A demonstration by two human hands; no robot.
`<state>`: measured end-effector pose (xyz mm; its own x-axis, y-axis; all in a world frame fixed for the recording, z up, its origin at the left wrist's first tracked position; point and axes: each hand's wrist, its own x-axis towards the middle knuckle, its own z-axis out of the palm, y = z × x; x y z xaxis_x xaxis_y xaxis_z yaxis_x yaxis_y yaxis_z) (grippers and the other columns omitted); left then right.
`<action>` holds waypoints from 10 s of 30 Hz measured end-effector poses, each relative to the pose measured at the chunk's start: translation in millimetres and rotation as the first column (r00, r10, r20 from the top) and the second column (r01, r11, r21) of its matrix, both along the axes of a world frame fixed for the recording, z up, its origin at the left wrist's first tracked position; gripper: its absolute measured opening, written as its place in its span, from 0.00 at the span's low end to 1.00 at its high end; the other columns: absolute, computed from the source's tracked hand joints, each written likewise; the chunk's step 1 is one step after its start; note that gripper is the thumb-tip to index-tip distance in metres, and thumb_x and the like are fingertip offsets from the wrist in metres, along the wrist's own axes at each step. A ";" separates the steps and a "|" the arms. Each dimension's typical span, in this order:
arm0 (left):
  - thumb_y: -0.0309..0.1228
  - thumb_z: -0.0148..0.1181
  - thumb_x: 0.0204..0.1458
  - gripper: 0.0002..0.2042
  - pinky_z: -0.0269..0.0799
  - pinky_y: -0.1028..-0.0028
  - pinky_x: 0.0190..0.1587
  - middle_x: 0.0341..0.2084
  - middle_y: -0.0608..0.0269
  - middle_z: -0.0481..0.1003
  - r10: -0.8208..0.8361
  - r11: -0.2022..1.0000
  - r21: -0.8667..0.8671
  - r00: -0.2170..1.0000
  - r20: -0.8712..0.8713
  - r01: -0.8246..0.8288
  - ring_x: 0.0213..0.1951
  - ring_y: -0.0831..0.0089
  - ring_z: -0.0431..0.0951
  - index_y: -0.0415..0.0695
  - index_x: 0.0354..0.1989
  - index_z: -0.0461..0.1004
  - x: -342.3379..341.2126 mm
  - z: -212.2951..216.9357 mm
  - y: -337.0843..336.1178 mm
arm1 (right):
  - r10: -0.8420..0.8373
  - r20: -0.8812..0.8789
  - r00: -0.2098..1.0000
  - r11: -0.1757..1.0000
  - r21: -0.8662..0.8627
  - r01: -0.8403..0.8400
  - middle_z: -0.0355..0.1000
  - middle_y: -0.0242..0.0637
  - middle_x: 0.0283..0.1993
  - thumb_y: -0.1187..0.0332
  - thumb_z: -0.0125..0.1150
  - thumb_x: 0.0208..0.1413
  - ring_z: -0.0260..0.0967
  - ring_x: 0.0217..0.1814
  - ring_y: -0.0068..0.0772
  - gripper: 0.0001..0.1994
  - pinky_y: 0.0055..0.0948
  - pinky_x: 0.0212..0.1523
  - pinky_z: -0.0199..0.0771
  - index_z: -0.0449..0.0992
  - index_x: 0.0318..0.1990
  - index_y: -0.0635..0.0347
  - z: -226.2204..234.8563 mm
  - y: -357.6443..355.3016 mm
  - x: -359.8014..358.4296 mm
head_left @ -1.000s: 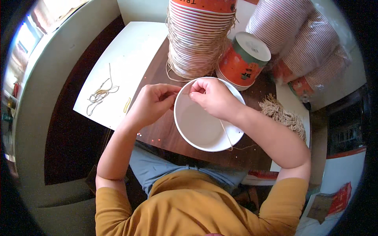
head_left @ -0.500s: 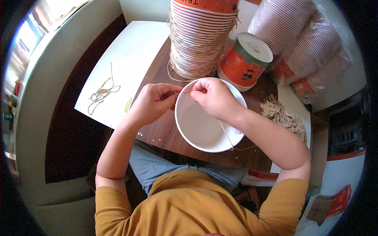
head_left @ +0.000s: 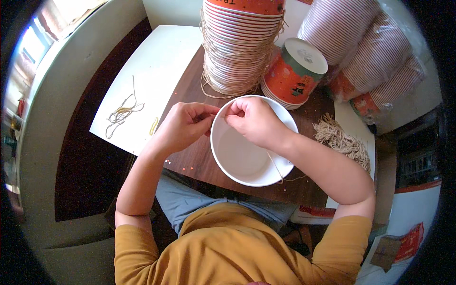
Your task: Attaching rope handles to paper treat buckets by threading them through holes and tying knots.
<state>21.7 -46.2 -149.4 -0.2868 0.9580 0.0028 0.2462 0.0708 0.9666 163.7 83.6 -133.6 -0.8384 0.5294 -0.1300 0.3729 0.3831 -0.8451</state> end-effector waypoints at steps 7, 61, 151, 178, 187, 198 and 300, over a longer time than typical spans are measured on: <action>0.23 0.54 0.55 0.09 0.74 0.79 0.32 0.24 0.63 0.78 -0.037 0.998 -0.056 0.998 -0.050 0.034 0.28 0.82 0.77 0.35 0.40 0.78 -0.4 -0.5 -2.8 | 0.028 0.004 1.000 0.999 -0.023 -0.028 0.74 0.30 0.25 0.71 0.59 0.54 0.67 0.28 0.16 0.07 0.22 0.29 0.69 0.77 0.29 0.65 3.2 -4.0 1.8; 0.26 0.61 0.42 0.11 0.64 0.74 0.26 0.36 0.56 0.77 0.316 0.595 0.619 0.558 -0.767 0.513 0.23 0.74 0.72 0.38 0.36 0.75 77.4 -21.8 -37.6 | 0.425 -0.156 0.892 0.466 0.882 -0.068 0.69 0.35 0.36 0.69 0.57 0.48 0.65 0.34 0.34 0.13 0.36 0.38 0.64 0.74 0.42 0.62 16.4 -60.6 112.9; 0.36 0.51 0.61 0.13 0.68 0.80 0.28 0.21 0.58 0.74 0.466 0.467 0.499 0.683 0.562 -0.730 0.23 0.77 0.72 0.37 0.33 0.73 27.6 27.2 -101.9 | 0.434 -0.313 0.845 0.753 0.641 -0.149 0.76 0.31 0.38 0.75 0.69 0.39 0.73 0.46 0.34 0.12 0.44 0.56 0.63 0.77 0.33 0.52 -3.2 -9.9 134.6; 0.23 0.55 0.56 0.07 0.73 0.77 0.38 0.29 0.61 0.78 0.302 0.883 0.410 0.946 -0.120 -0.230 0.33 0.76 0.77 0.35 0.40 0.77 59.0 17.8 -56.7 | 0.233 -0.319 0.919 0.883 -0.327 -0.337 0.71 0.38 0.50 0.60 0.62 0.57 0.67 0.51 0.22 0.22 0.26 0.53 0.67 0.72 0.49 0.71 46.0 -37.8 29.3; 0.22 0.60 0.48 0.07 0.73 0.62 0.31 0.27 0.49 0.74 0.418 0.748 0.661 0.817 -0.397 -0.061 0.29 0.50 0.75 0.37 0.35 0.73 82.7 20.7 -31.5 | 0.058 -0.448 0.892 0.929 -0.303 -0.213 0.77 0.33 0.34 0.69 0.59 0.59 0.72 0.36 0.18 0.09 0.19 0.40 0.73 0.78 0.38 0.68 51.5 -41.8 36.1; 0.24 0.68 0.43 0.16 0.72 0.74 0.34 0.32 0.60 0.77 0.096 0.839 0.543 0.970 -0.222 0.041 0.32 0.73 0.77 0.40 0.43 0.77 73.5 51.0 -26.2 | 0.298 0.039 0.954 0.953 0.035 -0.299 0.77 0.31 0.32 0.70 0.61 0.57 0.70 0.35 0.17 0.08 0.20 0.39 0.70 0.80 0.34 0.66 96.5 -21.7 78.1; 0.26 0.60 0.55 0.06 0.63 0.86 0.25 0.26 0.66 0.77 -0.057 0.991 0.133 0.790 0.610 -0.031 0.24 0.88 0.69 0.37 0.37 0.77 80.8 1.0 -64.3 | 0.167 -0.210 0.963 0.956 0.274 -0.106 0.72 0.37 0.27 0.70 0.66 0.49 0.66 0.23 0.24 0.07 0.25 0.24 0.65 0.77 0.32 0.65 30.9 -73.4 93.3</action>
<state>102.5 -110.5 -148.5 -0.2576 0.9652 -0.0458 -0.3994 -0.0632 0.9146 257.0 10.2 -102.8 -0.8956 0.3978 0.1993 0.1105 0.6328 -0.7664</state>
